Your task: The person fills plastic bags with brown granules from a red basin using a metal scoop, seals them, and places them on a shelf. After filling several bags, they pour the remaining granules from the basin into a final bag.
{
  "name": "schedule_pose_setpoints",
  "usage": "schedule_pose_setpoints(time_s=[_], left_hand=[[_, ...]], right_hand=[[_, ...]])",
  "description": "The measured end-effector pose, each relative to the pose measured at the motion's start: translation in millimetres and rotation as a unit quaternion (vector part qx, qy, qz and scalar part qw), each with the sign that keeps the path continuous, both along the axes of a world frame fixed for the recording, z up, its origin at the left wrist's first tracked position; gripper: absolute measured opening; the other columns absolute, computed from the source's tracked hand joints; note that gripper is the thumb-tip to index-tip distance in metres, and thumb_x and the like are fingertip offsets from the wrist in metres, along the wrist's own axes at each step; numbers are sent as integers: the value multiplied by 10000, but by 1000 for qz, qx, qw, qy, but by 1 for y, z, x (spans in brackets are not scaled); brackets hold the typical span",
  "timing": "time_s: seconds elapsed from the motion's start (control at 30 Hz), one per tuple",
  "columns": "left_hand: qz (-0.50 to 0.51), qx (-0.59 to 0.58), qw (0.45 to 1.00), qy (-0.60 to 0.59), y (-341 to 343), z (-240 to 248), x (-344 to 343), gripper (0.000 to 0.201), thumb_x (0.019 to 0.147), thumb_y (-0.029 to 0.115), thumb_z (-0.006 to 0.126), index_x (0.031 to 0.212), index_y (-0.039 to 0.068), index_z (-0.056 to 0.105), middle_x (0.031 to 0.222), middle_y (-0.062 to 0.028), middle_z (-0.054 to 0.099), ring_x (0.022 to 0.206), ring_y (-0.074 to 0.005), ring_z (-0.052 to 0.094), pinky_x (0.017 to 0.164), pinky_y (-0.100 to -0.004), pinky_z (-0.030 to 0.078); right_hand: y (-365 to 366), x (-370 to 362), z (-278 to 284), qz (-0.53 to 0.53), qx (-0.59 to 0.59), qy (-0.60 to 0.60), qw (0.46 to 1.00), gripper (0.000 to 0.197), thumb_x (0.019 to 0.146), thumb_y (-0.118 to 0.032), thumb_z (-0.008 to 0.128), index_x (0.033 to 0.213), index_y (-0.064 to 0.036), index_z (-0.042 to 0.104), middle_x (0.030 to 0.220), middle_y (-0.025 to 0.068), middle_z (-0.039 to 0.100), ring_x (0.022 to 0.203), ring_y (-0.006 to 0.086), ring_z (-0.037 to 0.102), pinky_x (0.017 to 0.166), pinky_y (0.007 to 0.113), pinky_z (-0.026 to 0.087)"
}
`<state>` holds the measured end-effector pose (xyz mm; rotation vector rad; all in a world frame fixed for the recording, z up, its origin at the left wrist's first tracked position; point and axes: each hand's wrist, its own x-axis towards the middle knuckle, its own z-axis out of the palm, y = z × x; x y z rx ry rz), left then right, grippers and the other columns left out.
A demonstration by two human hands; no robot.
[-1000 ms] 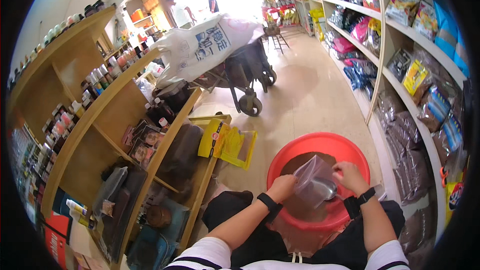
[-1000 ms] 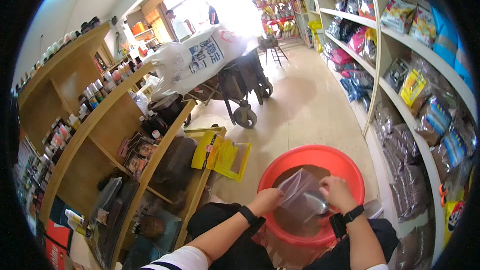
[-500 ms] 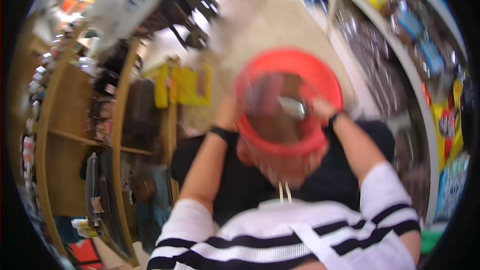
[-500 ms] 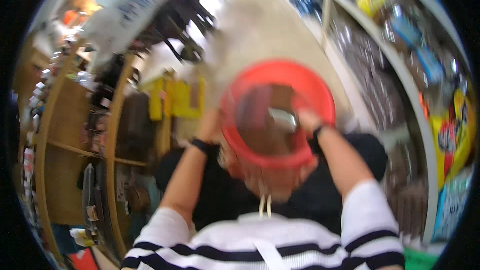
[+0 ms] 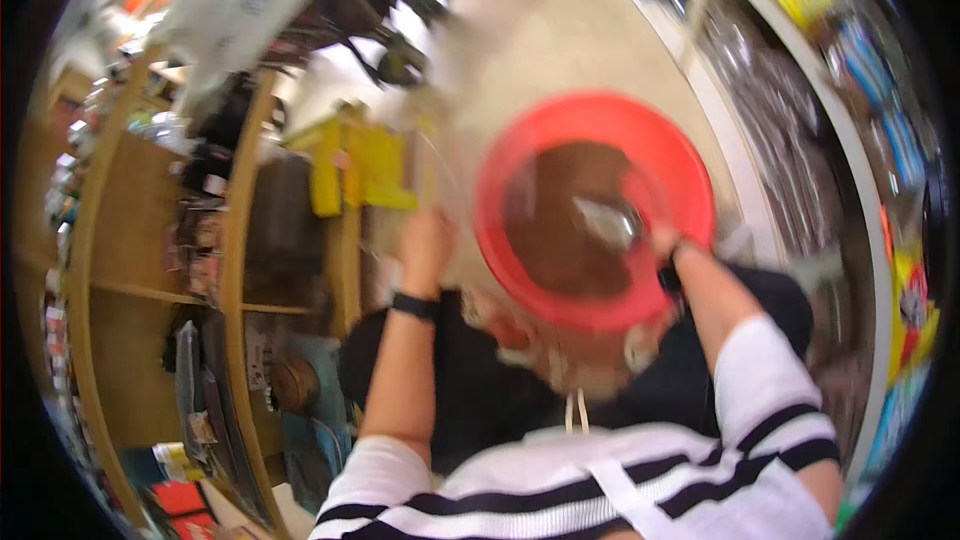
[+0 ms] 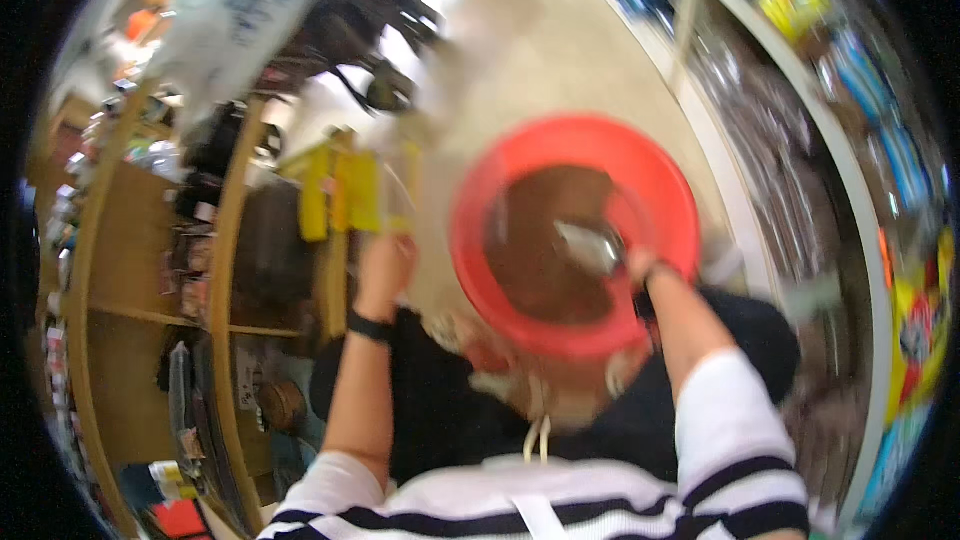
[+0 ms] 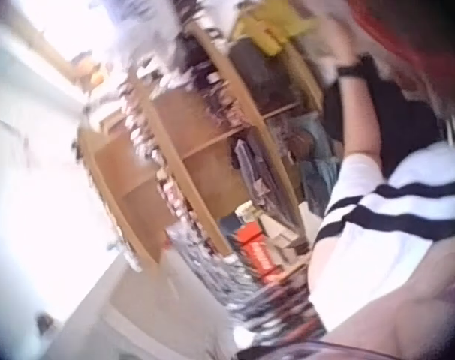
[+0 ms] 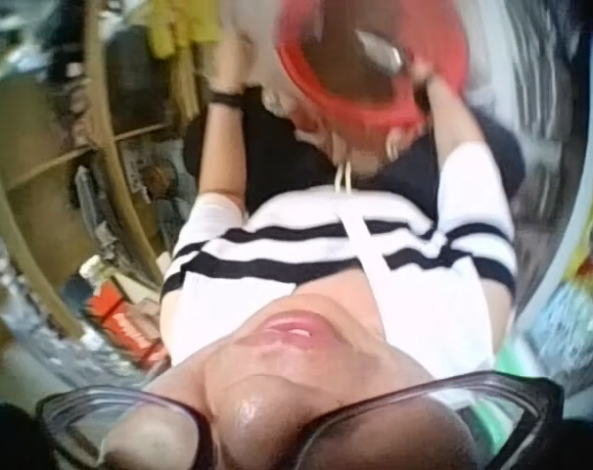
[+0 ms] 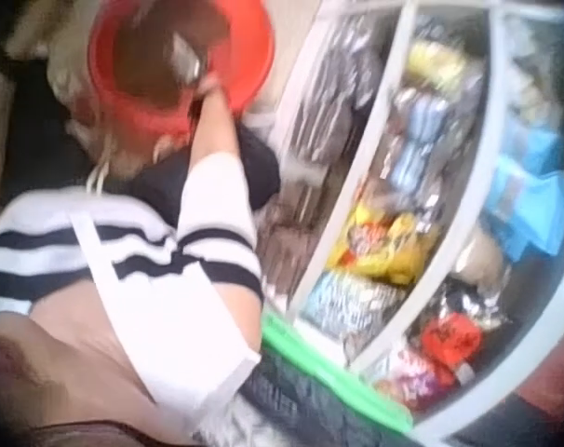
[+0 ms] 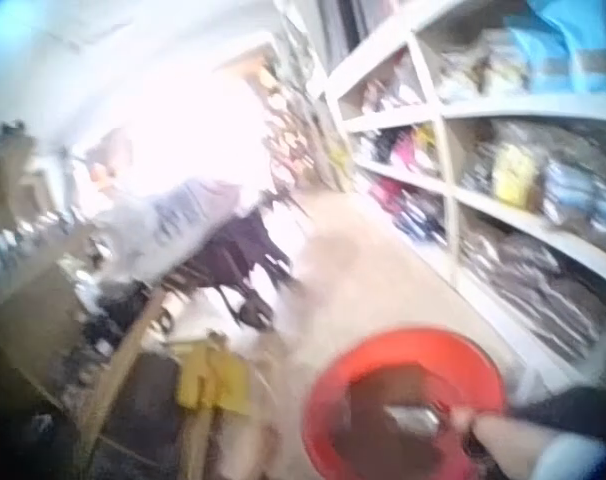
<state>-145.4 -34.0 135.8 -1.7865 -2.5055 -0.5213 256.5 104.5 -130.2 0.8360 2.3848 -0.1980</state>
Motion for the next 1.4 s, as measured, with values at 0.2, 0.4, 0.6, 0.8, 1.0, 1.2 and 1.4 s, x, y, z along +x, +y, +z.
schedule_pose_setpoints(time_s=[0.2, 0.4, 0.6, 0.8, 1.0, 1.2, 1.4], left_hand=[[18, -116, 992, -49, -5, 6, -7, 182, 759, 191, 547, 775, 18, 599, 754, -204, 599, 720, -373, 578, 635, -451, 468], [8, -91, 991, -97, 1, 1, -9, 229, 756, 189, 561, 899, 18, 615, 806, -184, 618, 772, -353, 590, 671, -427, 469], [5, -28, 987, -156, 14, 3, -2, 270, 761, 169, 555, 985, 26, 604, 851, -179, 624, 797, -336, 596, 682, -403, 471], [-62, 50, 983, -168, 24, 18, 38, 271, 761, 121, 550, 1010, 18, 584, 875, -187, 615, 810, -351, 590, 686, -393, 471], [-128, 125, 965, -193, 28, 28, 66, 206, 780, 97, 505, 937, 22, 615, 816, -220, 600, 768, -378, 578, 675, -442, 465], [-136, 170, 965, -146, 21, 30, 74, 201, 793, 133, 494, 905, 35, 629, 810, -213, 604, 746, -373, 584, 668, -451, 463], [-133, 124, 970, -161, 17, 18, 66, 195, 806, 158, 486, 852, 30, 626, 797, -208, 607, 750, -377, 583, 664, -457, 461]], right_hand=[[-4, -23, -24, -385, -118, 68, 913, 389, 809, -183, 464, 1173, -45, 491, 1241, 195, 465, 1147, 310, 464, 953, 416, 374], [-16, -29, -33, -454, -59, 91, 884, 361, 730, -143, 587, 1064, -17, 534, 1058, 220, 571, 1017, 341, 547, 883, 430, 427], [-12, -30, -1, -330, -116, 155, 924, 281, 766, -152, 522, 1013, -19, 534, 949, 221, 606, 911, 349, 593, 797, 435, 464], [-1, -62, 112, -173, -57, 37, 983, 239, 748, -133, 509, 899, -37, 668, 983, 174, 622, 920, 312, 605, 786, 393, 484], [-15, -36, 152, -227, -77, 1, 971, 332, 673, -228, 644, 951, -46, 653, 968, 166, 629, 911, 278, 612, 767, 363, 486], [-102, -13, 76, -383, -262, 210, 861, 320, 694, -267, 656, 838, 17, 620, 836, 159, 634, 702, 232, 623, 612, 343, 487], [-151, -27, 53, -591, -425, 248, 639, 295, 738, -163, 616, 882, 71, 512, 722, 138, 563, 620, 263, 623, 522, 353, 513]])
